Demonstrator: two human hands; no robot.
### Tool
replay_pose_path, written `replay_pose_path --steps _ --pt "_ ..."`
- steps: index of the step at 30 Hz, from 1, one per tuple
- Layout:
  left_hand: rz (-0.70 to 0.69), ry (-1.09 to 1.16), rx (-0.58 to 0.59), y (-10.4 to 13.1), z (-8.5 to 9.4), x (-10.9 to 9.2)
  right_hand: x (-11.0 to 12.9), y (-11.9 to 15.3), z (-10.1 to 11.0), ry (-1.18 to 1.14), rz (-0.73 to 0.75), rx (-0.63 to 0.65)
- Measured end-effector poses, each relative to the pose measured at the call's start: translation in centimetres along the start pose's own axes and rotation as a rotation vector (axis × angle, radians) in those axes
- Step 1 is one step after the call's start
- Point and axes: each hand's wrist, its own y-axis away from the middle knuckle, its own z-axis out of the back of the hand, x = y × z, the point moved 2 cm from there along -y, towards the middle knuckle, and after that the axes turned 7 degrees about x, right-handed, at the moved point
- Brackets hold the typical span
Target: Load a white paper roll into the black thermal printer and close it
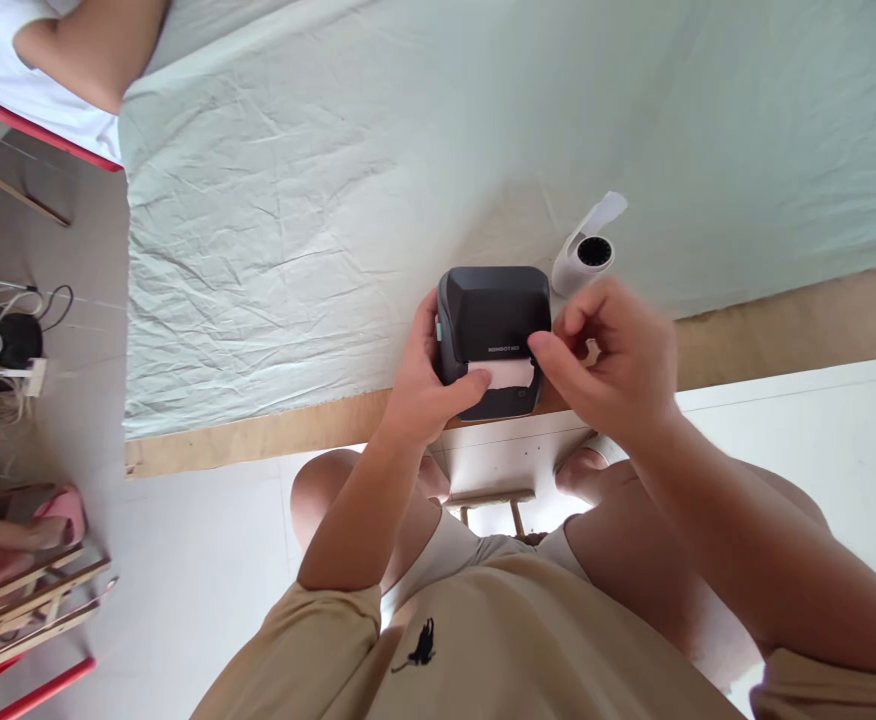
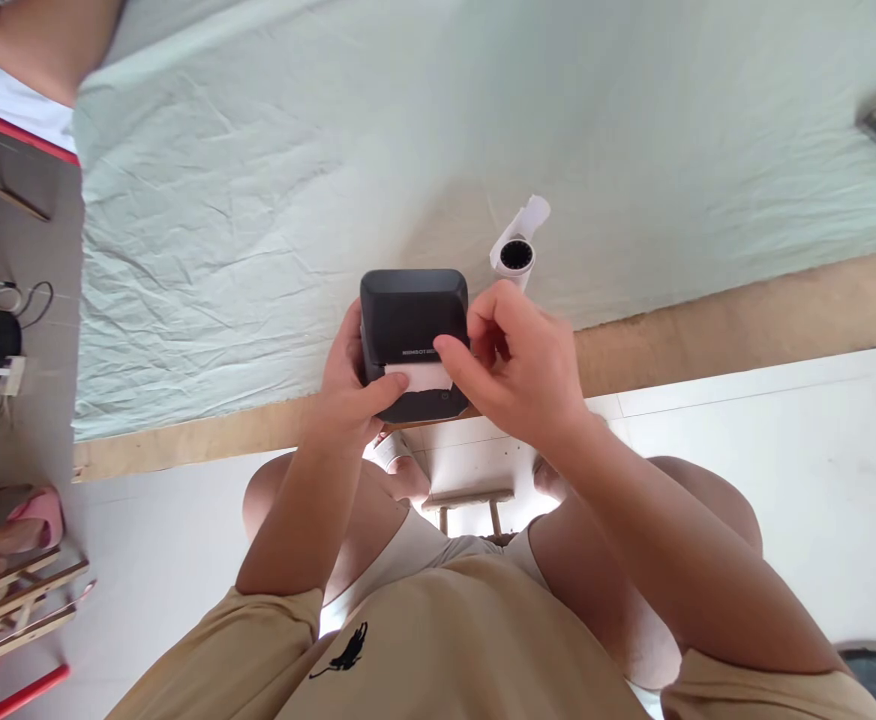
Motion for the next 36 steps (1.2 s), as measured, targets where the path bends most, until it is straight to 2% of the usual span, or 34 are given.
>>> replay_pose_path --steps 3,6,11,17,24,29,32,36 --pt "0.014 0.083 0.005 0.2 -0.4 -0.2 -1.1 0.2 -0.6 -0.102 -0.195 0.131" --pt "0.069 0.081 -0.026 0.3 -0.8 -0.4 -1.7 0.0 -0.7 -0.178 -0.283 0.210" --pt "0.074 0.060 -0.014 0.1 -0.8 -0.4 -1.8 -0.4 -0.6 -0.145 -0.301 0.242" --pt "0.004 0.092 -0.022 -0.1 -1.0 -0.4 -2.3 -0.6 -0.7 -0.163 -0.262 0.220" --pt "0.096 0.131 -0.154 -0.8 -0.2 0.6 -2.8 -0.4 -0.7 -0.268 -0.268 0.291" --pt "0.035 0.122 -0.264 -1.0 0.2 0.6 -2.8 -0.1 -0.6 -0.323 -0.283 0.327" --pt "0.077 0.154 -0.280 -1.0 0.1 0.4 -1.9 0.0 -0.2 -0.254 -0.231 0.260" --pt "0.094 0.128 -0.170 -0.9 -0.3 0.0 -0.2 -0.7 0.5 -0.082 -0.098 -0.011"
